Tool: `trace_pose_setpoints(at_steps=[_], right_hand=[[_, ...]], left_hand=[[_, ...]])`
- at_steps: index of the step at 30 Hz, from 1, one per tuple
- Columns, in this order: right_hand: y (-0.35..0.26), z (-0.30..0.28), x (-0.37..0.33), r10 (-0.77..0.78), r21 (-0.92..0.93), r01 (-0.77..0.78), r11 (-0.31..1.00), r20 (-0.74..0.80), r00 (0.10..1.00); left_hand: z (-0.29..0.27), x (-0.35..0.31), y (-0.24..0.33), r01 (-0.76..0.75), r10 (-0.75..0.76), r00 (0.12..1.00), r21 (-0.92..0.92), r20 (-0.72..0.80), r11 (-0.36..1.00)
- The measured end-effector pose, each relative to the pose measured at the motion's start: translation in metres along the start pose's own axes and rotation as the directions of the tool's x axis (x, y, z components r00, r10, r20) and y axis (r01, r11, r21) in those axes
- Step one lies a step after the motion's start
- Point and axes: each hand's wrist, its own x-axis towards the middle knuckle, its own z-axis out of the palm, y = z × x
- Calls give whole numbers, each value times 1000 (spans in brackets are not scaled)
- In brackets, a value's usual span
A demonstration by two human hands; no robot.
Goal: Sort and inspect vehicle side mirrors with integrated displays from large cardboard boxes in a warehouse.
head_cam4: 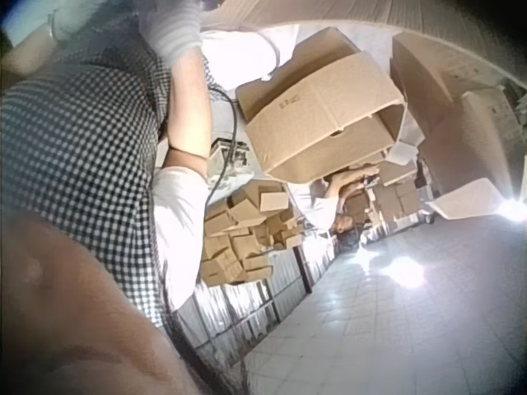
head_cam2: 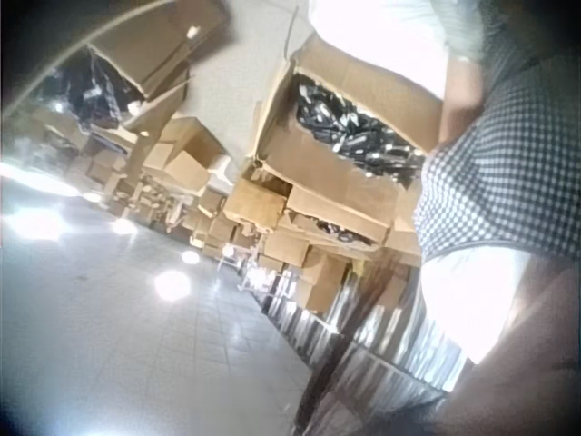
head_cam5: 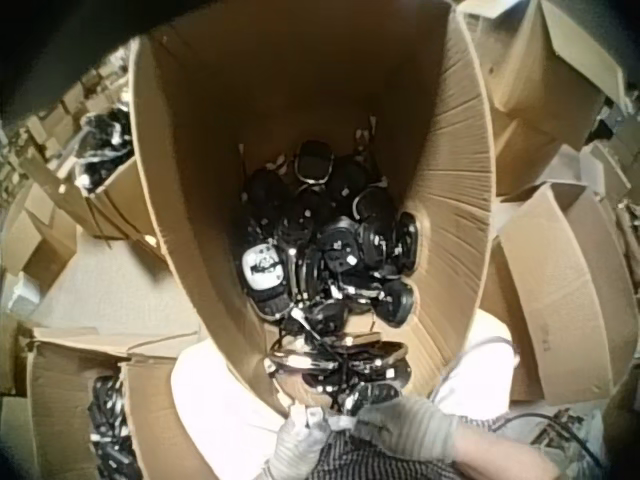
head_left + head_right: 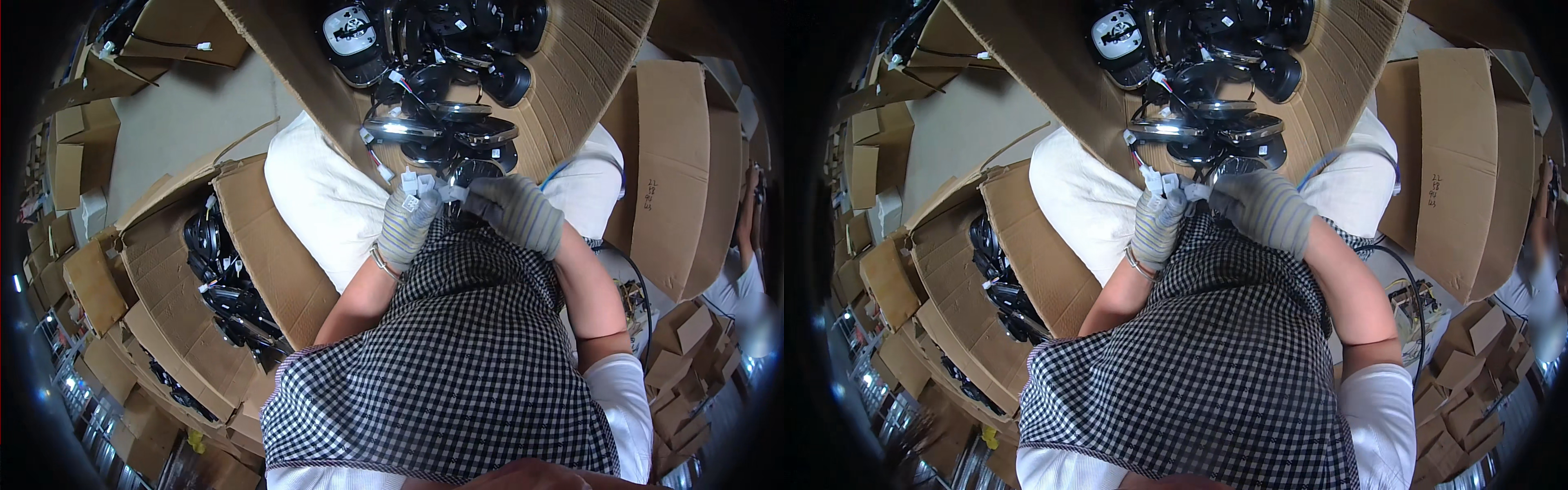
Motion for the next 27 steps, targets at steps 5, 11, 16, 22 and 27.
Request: trace_pose_setpoints(at_steps=[5,11,16,22,27], right_hand=[[16,-11,10,-13,141,-35,989,328,945],[40,-6,12,-83,334,-89,938,468,880],[80,10,10,-196,350,25,936,463,864],[75,8,11,11,188,-136,973,549,836],[75,-6,15,-116,9,125,992,443,889]], left_hand=[[0,-1,4,-32,35,999,175,-14,984],[-4,5,-21,10,-64,973,237,222,972],[0,11,-24,180,-244,916,218,318,959],[5,11,-12,125,-287,903,444,319,887],[20,12,0,218,-270,923,206,275,954]])
